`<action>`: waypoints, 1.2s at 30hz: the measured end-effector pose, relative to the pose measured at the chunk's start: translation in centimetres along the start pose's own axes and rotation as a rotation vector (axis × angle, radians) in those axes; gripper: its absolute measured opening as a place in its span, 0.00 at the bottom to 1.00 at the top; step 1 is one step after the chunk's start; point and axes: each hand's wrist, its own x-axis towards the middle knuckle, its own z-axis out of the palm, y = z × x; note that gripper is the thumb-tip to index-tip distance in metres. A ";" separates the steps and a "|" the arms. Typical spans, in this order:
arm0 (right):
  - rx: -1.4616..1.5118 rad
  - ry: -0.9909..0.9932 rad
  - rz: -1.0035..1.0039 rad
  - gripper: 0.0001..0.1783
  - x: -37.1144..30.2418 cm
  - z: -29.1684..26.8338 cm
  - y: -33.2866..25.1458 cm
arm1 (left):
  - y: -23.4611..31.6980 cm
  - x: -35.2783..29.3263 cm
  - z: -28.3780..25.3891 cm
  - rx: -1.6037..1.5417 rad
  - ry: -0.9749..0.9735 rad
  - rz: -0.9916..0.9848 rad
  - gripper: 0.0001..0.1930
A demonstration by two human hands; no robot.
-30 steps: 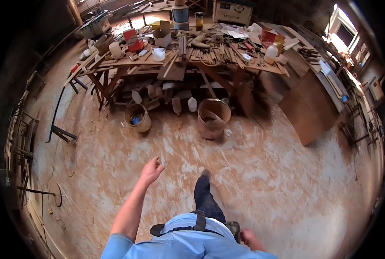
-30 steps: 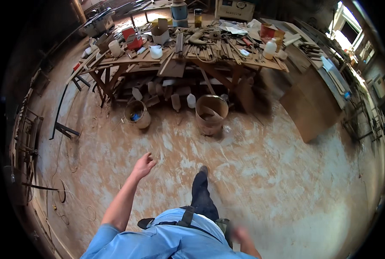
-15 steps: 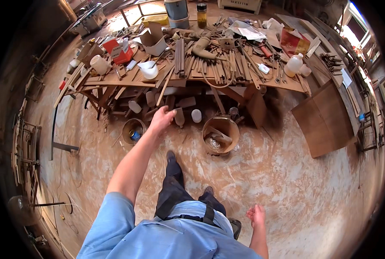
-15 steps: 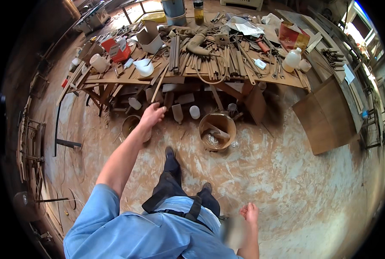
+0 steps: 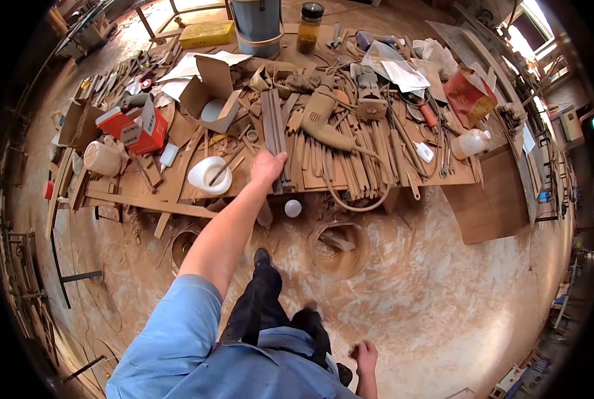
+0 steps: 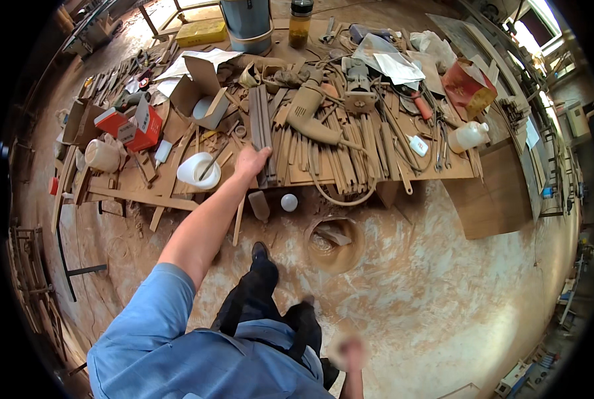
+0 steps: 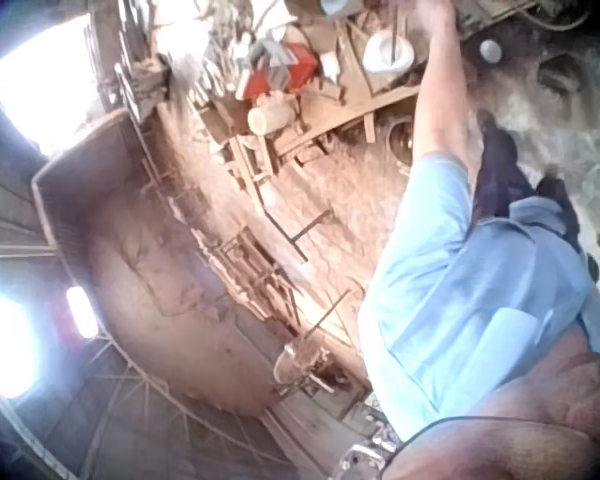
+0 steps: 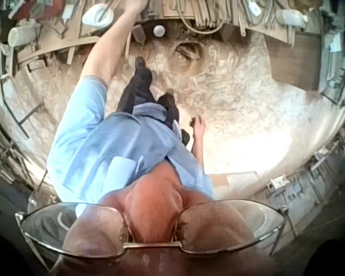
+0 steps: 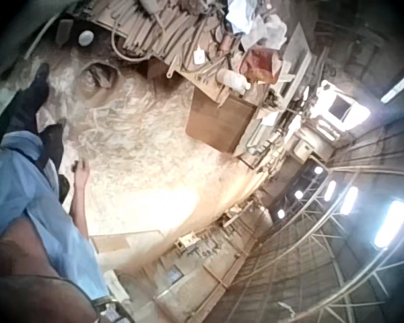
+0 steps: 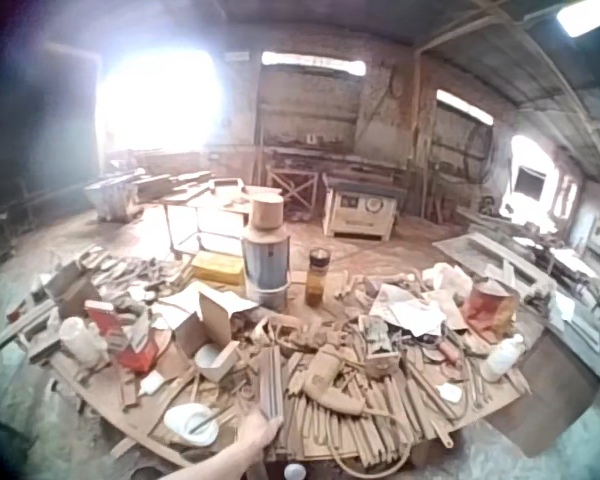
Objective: The person applies glue to wooden pieces using a brush, then uses a hammer to join them together. They also operate a machine to cut a wooden piece and continue assembling the parts by gluing and hammering them.
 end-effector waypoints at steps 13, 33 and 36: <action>-0.281 -0.255 -0.574 0.30 30.1 26.9 -55.2 | -0.5 2.6 -0.7 -0.222 -0.071 0.015 0.27; 0.458 -0.563 -0.170 0.14 21.3 16.8 -52.2 | -2.3 -14.0 -3.8 -1.014 -0.302 -0.165 0.20; 0.492 -0.533 -0.256 0.12 19.4 16.8 -50.9 | -1.9 -15.9 -4.7 -0.922 -0.246 0.004 0.19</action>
